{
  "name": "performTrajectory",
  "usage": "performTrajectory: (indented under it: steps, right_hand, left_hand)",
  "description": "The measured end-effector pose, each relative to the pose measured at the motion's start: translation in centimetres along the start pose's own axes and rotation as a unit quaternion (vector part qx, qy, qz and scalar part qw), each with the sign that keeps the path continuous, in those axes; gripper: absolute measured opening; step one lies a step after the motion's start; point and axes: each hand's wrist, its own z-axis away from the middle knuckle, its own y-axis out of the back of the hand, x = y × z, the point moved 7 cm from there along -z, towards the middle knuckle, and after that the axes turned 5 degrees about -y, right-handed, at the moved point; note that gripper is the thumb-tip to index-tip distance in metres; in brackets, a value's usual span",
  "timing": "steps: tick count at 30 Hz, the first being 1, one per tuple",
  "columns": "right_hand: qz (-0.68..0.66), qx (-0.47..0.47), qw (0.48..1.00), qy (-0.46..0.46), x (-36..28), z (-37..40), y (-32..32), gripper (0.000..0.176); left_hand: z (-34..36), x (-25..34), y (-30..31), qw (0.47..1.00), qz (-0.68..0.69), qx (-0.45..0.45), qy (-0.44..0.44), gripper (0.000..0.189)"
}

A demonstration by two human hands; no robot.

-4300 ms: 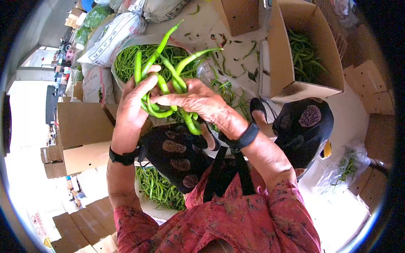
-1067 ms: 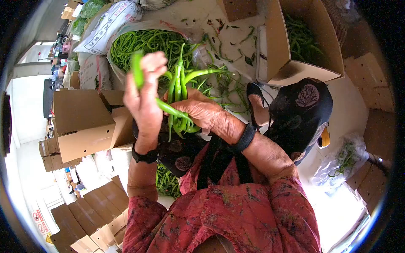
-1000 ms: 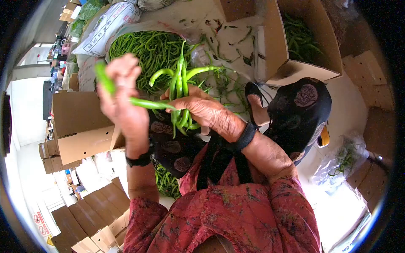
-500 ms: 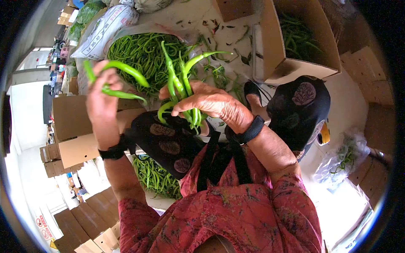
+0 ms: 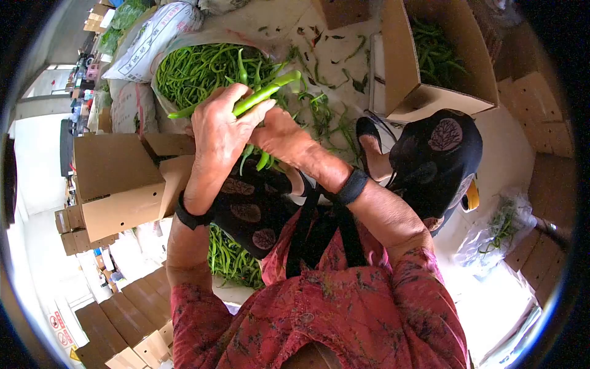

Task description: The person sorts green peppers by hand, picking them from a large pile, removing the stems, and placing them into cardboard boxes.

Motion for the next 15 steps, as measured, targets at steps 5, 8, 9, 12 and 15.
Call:
performTrajectory:
  steps: [5,8,9,12,15]
  right_hand:
    - [-0.193,-0.019,0.981,-0.01,-3.1,1.7,0.1,0.055]
    - [-0.336,-0.106,0.936,0.015,-3.3,0.8,0.6,0.054]
    - [-0.441,-0.085,0.893,-0.037,-2.1,0.6,0.5,0.047]
    - [-0.501,-0.111,0.854,-0.086,-0.5,-0.8,1.2,0.029]
    - [-0.555,-0.181,0.811,-0.027,-1.8,-0.9,2.2,0.021]
  left_hand:
    - [-0.2,-2.8,-0.8,0.948,0.269,-0.047,0.165,0.013]
    - [0.5,-4.0,-0.2,0.792,0.561,-0.002,0.242,0.02]
    - [0.5,-4.3,0.2,0.755,0.604,0.039,0.254,0.016]
    - [0.8,-3.9,2.5,0.724,0.641,0.073,0.246,0.017]
    - [2.6,-5.0,7.0,0.74,0.641,0.101,0.178,0.038]
